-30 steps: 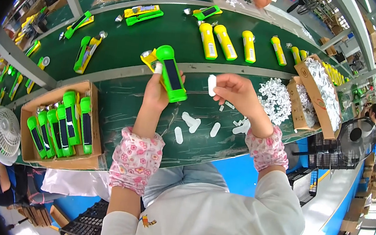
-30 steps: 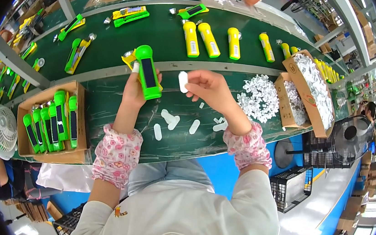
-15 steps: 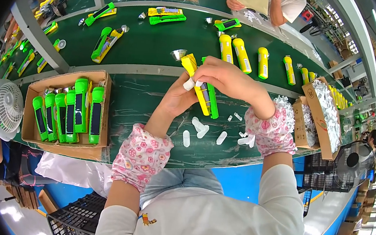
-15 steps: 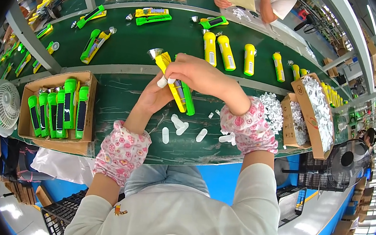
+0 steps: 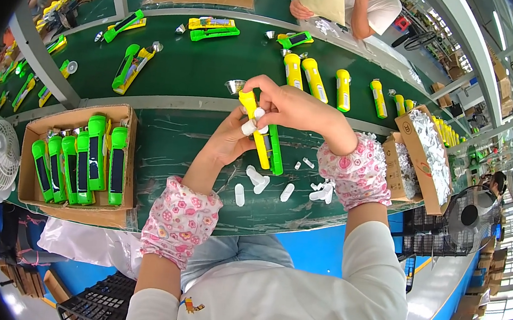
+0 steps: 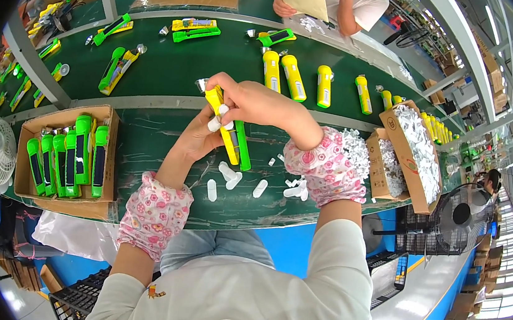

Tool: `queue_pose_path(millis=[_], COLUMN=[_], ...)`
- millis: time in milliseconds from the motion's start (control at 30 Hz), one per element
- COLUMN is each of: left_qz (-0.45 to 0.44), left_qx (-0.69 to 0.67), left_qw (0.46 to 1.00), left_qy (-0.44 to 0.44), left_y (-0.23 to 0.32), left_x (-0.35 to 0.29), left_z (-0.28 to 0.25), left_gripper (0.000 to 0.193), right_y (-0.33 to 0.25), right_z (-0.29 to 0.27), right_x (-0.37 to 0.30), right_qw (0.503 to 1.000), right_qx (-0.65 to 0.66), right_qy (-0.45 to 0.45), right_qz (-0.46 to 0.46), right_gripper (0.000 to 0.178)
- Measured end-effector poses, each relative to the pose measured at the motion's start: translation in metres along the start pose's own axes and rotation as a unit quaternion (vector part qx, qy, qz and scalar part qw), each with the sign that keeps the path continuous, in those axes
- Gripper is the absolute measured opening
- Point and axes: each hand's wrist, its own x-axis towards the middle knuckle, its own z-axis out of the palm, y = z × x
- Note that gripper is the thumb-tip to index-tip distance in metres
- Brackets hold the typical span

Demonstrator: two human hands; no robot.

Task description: Assembling solar-powered flashlights on a factory conveyor belt by applying protective films and components.

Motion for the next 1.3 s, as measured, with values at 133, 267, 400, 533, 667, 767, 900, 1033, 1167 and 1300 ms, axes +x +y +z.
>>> queue_pose_path(millis=[133,267,400,533,667,767,900,1033,1167,1300], left_qz=[-0.010,-0.035,-0.042,0.041,0.082,0.102,0.111,0.118,0.135,0.161], left_qx=[0.015,0.028,-0.004,-0.070,-0.097,-0.057,-0.061,-0.088,-0.050,0.014], left_qw=[1.000,0.999,0.999,0.995,0.985,0.980,0.976,0.968,0.959,0.943], left_qy=[0.017,0.014,0.026,0.061,0.116,0.159,0.179,0.205,0.245,0.290], left_y=[-0.006,-0.004,-0.005,-0.004,-0.005,-0.007,-0.001,-0.002,-0.010,-0.014], left_x=[0.005,0.005,0.004,0.006,0.008,0.011,0.009,0.008,0.011,0.010], left_z=[-0.006,-0.007,-0.014,-0.010,-0.009,-0.010,-0.002,-0.004,-0.009,-0.011], left_gripper=[0.055,0.056,0.055,0.041,0.032,0.032,0.029,0.025,0.024,0.022], right_y=[0.014,0.024,0.009,-0.005,0.007,0.027,0.048,0.039,0.031,0.017], right_z=[0.008,0.013,0.013,0.047,0.079,0.097,0.103,0.116,0.126,0.135], right_x=[-0.007,-0.010,-0.008,-0.024,-0.042,-0.040,-0.040,-0.031,-0.026,-0.023], right_qw=[1.000,1.000,0.996,0.918,0.965,0.958,0.940,0.924,0.918,0.920], right_qx=[-0.015,0.007,-0.041,-0.242,-0.032,0.034,0.026,0.071,0.023,-0.030], right_qy=[-0.002,-0.005,0.059,0.310,0.154,0.224,0.322,0.366,0.393,0.381], right_qz=[0.004,-0.021,0.044,0.048,0.209,0.173,0.112,0.091,0.053,0.082], right_gripper=[0.061,0.075,0.081,0.094,0.086,0.072,0.040,0.034,0.031,0.033])
